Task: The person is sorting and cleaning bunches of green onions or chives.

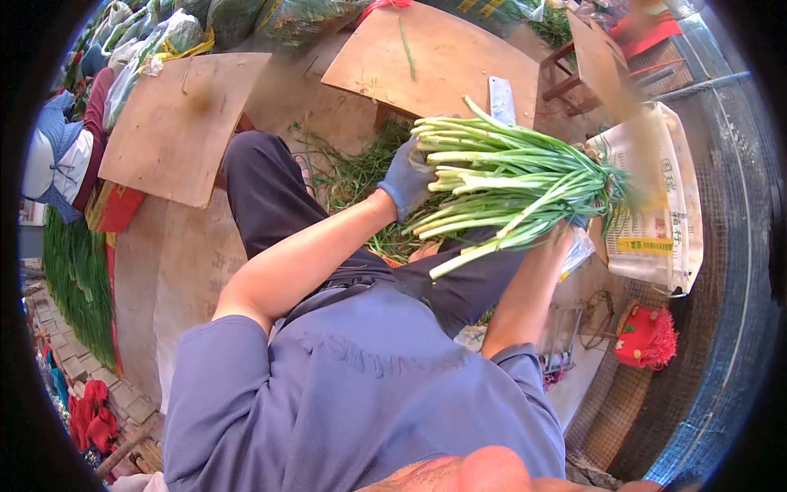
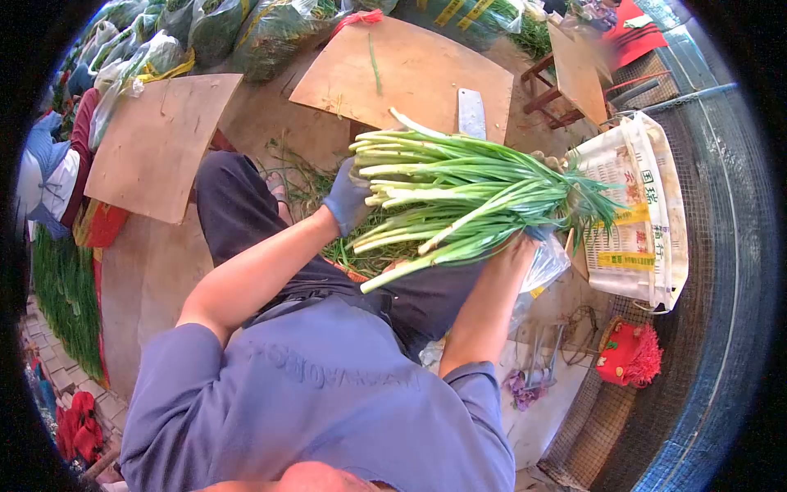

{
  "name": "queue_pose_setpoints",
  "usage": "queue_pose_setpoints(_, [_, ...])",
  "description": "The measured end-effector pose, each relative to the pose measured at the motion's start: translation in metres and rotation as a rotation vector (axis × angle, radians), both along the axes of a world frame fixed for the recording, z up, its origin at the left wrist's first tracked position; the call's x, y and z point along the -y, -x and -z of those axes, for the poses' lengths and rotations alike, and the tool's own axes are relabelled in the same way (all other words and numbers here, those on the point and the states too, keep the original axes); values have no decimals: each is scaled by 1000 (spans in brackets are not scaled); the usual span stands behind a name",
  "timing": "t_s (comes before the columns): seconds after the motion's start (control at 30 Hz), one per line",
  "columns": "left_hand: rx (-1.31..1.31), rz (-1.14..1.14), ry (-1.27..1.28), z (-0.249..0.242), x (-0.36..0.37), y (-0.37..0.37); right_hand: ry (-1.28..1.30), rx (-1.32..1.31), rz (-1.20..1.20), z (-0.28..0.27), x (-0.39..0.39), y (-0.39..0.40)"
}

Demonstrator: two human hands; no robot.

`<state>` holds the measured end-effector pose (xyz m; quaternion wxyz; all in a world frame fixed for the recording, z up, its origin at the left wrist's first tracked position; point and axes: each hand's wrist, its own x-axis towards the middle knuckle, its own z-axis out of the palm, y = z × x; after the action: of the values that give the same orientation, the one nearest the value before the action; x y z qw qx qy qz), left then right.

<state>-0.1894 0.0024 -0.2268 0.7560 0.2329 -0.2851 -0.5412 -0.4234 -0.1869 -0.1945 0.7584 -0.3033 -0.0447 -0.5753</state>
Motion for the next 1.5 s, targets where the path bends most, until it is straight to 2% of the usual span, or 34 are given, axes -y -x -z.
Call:
queue_pose_setpoints(0.03, [129,26,-73,3,2,-6,-16,-26,33,10,5,3])
queue_pose_setpoints(0.1, [-77,38,-103,9,11,-4,-169,-91,140,29,15,16])
queue_pose_setpoints(0.17, [-64,60,-133,4,8,-3,-288,-117,261,44,19,24])
queue_pose_setpoints(0.23, [-66,134,-201,3,6,-8,-215,-94,114,35,10,22])
queue_pose_setpoints(0.27, [-120,98,-150,9,8,-6,-169,-85,28,30,7,20])
queue_pose_setpoints(0.4, [-337,89,-324,2,15,-2,-59,-50,-35,32,6,15])
queue_pose_setpoints(0.43, [-314,89,-277,5,14,-3,-29,-45,-106,33,9,16])
queue_pose_setpoints(0.5, [-288,77,-348,0,15,-2,4,-23,-37,36,9,13])
queue_pose_setpoints(0.53, [-356,150,-276,7,13,-5,26,-43,-64,39,12,14])
queue_pose_setpoints(0.57, [-278,106,-257,13,16,-4,53,-17,-109,53,28,21])
queue_pose_setpoints(0.63, [-401,156,-265,1,12,2,28,43,-187,62,32,21])
queue_pose_setpoints(0.7, [-452,173,-282,18,19,-1,-140,-49,-68,64,29,30])
queue_pose_setpoints(0.77, [-267,165,-257,28,17,-4,-261,-119,36,68,29,34])
queue_pose_setpoints(0.8, [-369,291,-188,27,15,-7,-296,-145,80,71,32,34])
queue_pose_setpoints(0.83, [-431,312,-234,25,14,-9,-330,-170,121,73,36,32])
queue_pose_setpoints(0.9, [-112,91,-346,16,12,-3,-386,-159,134,76,37,32])
queue_pose_setpoints(0.93, [-182,114,-324,9,9,-7,-406,-119,110,76,38,34])
queue_pose_setpoints(0.97, [-386,255,-222,8,7,-16,-423,-78,85,76,40,34])
queue_pose_setpoints(1.03, [-221,54,-334,-16,-1,-11,-398,-165,157,75,42,36])
queue_pose_setpoints(1.1, [-15,-63,-416,-9,-2,-11,-376,-253,238,77,40,45])
queue_pose_setpoints(1.23, [397,-280,-554,7,-19,-18,-390,-203,198,73,38,54])
queue_pose_setpoints(1.37, [600,-458,-522,3,-29,-24,-360,-276,105,55,21,52])
queue_pose_setpoints(1.4, [643,-493,-462,0,-32,-22,-438,-434,434,58,27,45])
queue_pose_setpoints(1.43, [634,-467,-435,-1,-37,-18,-409,-284,231,59,24,51])
queue_pose_setpoints(1.5, [628,-420,-374,-2,-50,-11,-416,-179,235,57,32,47])
